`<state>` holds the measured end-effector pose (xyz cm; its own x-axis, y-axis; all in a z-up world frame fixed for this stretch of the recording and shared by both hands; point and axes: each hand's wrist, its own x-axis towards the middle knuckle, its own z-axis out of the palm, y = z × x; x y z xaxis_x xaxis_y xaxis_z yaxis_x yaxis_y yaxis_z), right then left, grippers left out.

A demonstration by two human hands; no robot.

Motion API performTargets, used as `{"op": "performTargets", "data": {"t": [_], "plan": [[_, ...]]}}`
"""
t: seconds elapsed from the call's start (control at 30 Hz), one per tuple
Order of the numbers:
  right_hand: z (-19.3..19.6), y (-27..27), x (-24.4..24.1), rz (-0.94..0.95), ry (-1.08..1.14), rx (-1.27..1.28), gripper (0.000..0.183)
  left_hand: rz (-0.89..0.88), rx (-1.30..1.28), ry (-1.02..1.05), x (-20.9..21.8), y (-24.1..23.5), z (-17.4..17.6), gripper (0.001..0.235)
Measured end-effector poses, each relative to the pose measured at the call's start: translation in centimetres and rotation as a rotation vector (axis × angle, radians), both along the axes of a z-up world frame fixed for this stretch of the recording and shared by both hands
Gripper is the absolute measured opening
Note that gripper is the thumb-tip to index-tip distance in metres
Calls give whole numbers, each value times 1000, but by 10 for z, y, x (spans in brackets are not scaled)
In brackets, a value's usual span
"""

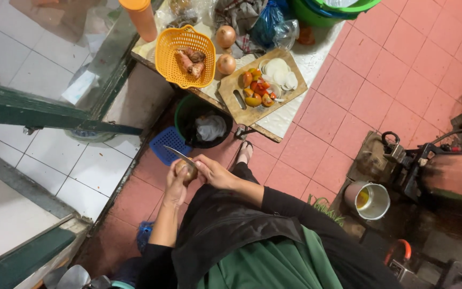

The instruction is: Retrieving onions from a storage shelf and peeling them at a workstation using a knife.

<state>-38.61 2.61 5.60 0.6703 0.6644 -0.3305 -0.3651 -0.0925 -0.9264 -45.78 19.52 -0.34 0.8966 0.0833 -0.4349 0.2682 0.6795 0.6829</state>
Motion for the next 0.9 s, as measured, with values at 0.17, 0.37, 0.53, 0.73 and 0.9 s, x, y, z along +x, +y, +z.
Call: {"op": "performTargets", "data": {"t": [0.17,0.37,0.53,0.73,0.9], "plan": [[-32,-18,39,-102,-28,-120,30,-12,-4,-38,-3,11,-30,63],[-113,-22,73,-144,-67,-301,32,-27,-80,-73,20,-1,-20,72],[-193,-30,101,-151,-218,-415,36,121,-103,-76,44,-6,-27,65],[-149,-27,104,-81,-144,-523,44,209,98,48,70,-19,-13,59],[-42,-23,65,-84,-343,-214,45,355,172,28,76,-34,-43,53]]}}
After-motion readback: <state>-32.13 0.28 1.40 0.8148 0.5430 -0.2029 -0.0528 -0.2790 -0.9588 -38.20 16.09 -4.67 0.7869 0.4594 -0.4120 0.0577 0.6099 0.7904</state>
